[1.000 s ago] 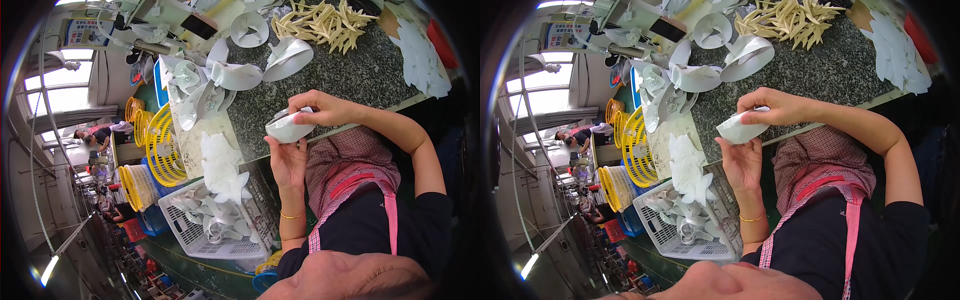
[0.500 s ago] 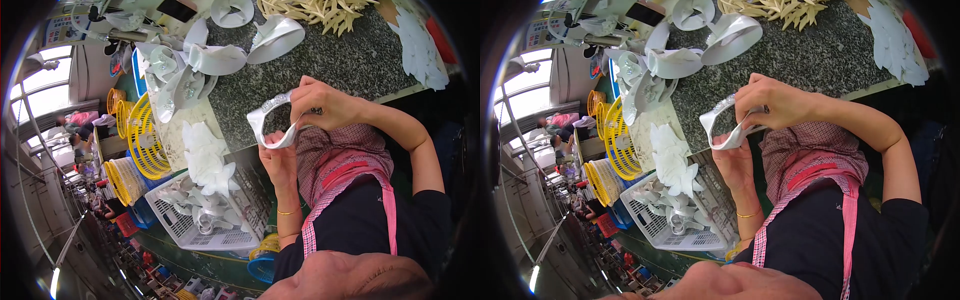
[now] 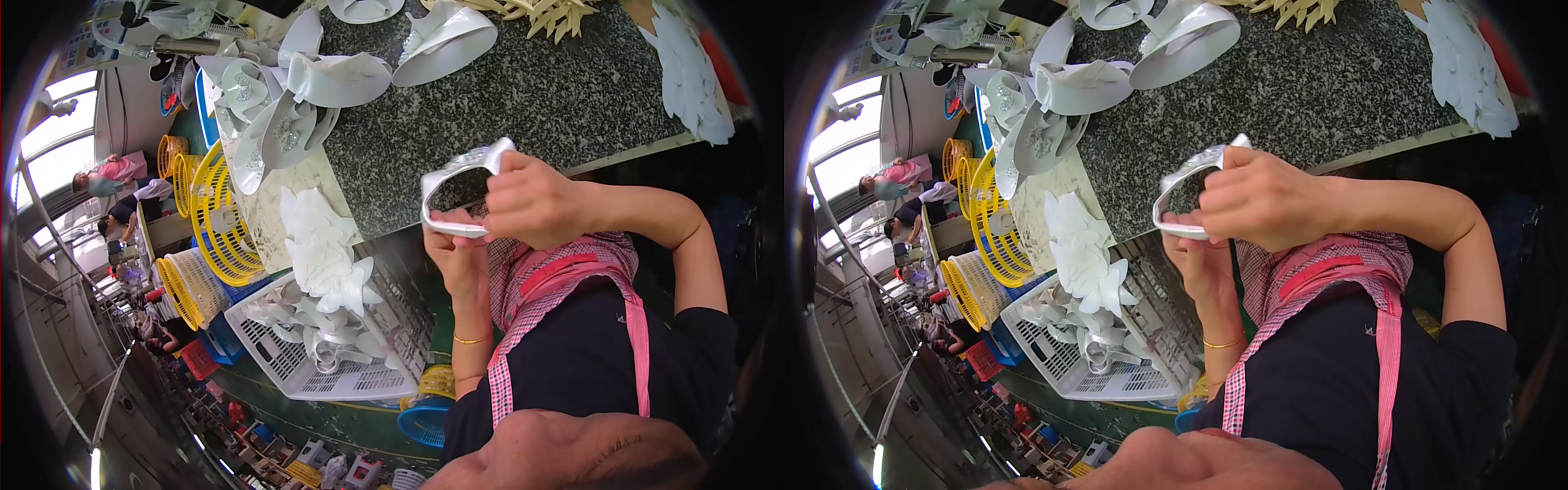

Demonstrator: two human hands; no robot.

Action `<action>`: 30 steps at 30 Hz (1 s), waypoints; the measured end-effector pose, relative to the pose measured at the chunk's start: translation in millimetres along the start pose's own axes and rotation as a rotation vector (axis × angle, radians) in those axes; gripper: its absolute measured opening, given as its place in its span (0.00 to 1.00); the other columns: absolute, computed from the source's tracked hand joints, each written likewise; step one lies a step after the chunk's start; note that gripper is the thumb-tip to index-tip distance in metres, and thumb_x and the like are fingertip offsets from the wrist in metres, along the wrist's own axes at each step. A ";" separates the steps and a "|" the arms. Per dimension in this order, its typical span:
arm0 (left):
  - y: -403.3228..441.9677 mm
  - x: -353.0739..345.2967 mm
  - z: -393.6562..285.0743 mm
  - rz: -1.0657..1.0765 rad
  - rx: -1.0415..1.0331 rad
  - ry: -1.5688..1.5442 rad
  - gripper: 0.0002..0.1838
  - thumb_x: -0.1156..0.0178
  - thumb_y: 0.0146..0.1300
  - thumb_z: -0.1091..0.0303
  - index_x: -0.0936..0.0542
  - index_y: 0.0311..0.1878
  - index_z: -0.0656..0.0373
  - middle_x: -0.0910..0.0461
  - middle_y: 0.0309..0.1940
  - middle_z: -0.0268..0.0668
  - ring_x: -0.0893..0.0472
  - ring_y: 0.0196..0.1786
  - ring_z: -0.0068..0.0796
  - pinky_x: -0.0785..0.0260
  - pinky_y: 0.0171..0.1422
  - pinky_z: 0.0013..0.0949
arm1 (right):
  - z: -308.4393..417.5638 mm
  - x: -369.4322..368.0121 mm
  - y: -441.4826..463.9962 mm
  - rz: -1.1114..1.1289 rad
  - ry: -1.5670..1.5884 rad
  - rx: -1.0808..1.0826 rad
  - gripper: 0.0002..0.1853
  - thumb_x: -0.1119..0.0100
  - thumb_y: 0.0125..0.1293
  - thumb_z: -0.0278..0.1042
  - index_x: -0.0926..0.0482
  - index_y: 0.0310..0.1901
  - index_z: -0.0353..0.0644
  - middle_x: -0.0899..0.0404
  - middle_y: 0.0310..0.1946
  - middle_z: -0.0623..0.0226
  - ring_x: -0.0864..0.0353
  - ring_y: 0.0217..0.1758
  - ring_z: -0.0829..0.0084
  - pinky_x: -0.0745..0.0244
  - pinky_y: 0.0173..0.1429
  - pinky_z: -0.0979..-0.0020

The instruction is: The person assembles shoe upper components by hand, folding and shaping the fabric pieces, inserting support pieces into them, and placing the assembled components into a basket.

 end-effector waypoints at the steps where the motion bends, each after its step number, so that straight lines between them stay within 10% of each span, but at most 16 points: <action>1: -0.2 -2.3 7.4 -0.018 0.072 -0.039 0.27 0.27 0.62 0.58 0.29 0.58 0.56 0.26 0.36 0.26 0.25 0.38 0.21 0.26 0.47 0.27 | -2.4 -3.6 -2.5 0.001 0.001 -0.001 0.06 0.33 0.59 0.32 0.20 0.37 0.46 0.29 0.28 0.73 0.27 0.34 0.70 0.37 0.42 0.68; 6: 1.8 -3.7 6.0 -0.014 0.143 -0.050 0.35 0.34 0.68 0.55 0.37 0.71 0.60 0.26 0.63 0.45 0.23 0.65 0.37 0.25 0.70 0.39 | -35.6 11.8 0.1 -0.108 0.371 -0.304 0.08 0.31 0.62 0.35 0.18 0.37 0.43 0.25 0.29 0.71 0.26 0.32 0.73 0.33 0.42 0.69; 12: 10.8 -22.7 -5.6 -0.023 0.161 -0.002 0.32 0.40 0.72 0.52 0.35 0.70 0.63 0.27 0.65 0.44 0.23 0.66 0.35 0.25 0.71 0.36 | -52.3 4.9 11.8 0.126 0.828 -0.580 0.14 0.39 0.71 0.38 0.21 0.38 0.32 0.20 0.31 0.66 0.23 0.36 0.77 0.27 0.41 0.68; 17: 23.1 -34.0 8.8 -0.061 0.341 -0.404 0.24 0.44 0.75 0.57 0.31 0.65 0.65 0.22 0.59 0.43 0.18 0.60 0.31 0.17 0.61 0.34 | -61.9 17.5 25.6 -0.011 0.759 -0.444 0.12 0.38 0.70 0.36 0.21 0.40 0.34 0.20 0.32 0.66 0.24 0.40 0.75 0.29 0.48 0.68; 21: 35.4 -29.9 0.8 -0.106 0.209 -0.246 0.22 0.43 0.74 0.57 0.27 0.63 0.63 0.21 0.60 0.42 0.17 0.59 0.32 0.16 0.61 0.32 | -43.3 54.8 26.2 -0.294 0.019 -0.220 0.08 0.33 0.63 0.30 0.19 0.41 0.39 0.22 0.33 0.71 0.26 0.44 0.75 0.31 0.49 0.70; 24: 43.2 -33.1 -13.9 -0.138 0.112 -0.249 0.21 0.42 0.74 0.60 0.26 0.62 0.63 0.21 0.60 0.43 0.18 0.60 0.32 0.17 0.61 0.32 | -78.2 51.5 -33.6 -0.742 0.509 -0.619 0.08 0.34 0.69 0.36 0.19 0.42 0.42 0.23 0.36 0.77 0.27 0.45 0.83 0.33 0.49 0.75; 27: 42.0 -33.5 -18.2 -0.122 0.078 -0.275 0.19 0.42 0.74 0.63 0.26 0.62 0.64 0.21 0.60 0.43 0.18 0.59 0.32 0.17 0.61 0.31 | -81.4 -32.8 -61.2 -0.292 0.986 -0.956 0.11 0.35 0.72 0.39 0.21 0.49 0.44 0.22 0.44 0.74 0.28 0.45 0.86 0.36 0.48 0.81; 30: 33.1 -36.5 -11.1 -0.112 0.119 -0.230 0.19 0.42 0.74 0.64 0.26 0.62 0.64 0.20 0.59 0.42 0.18 0.58 0.30 0.17 0.60 0.31 | -70.4 -63.3 -41.5 -0.736 1.782 -0.831 0.16 0.36 0.73 0.38 0.24 0.56 0.42 0.22 0.52 0.70 0.24 0.51 0.83 0.31 0.53 0.80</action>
Point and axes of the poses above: each hand's wrist, its own y-axis towards the middle knuckle, its own x-axis out of the back of the hand, z = x × y, the point moved 9 cm from there along y, towards the middle knuckle
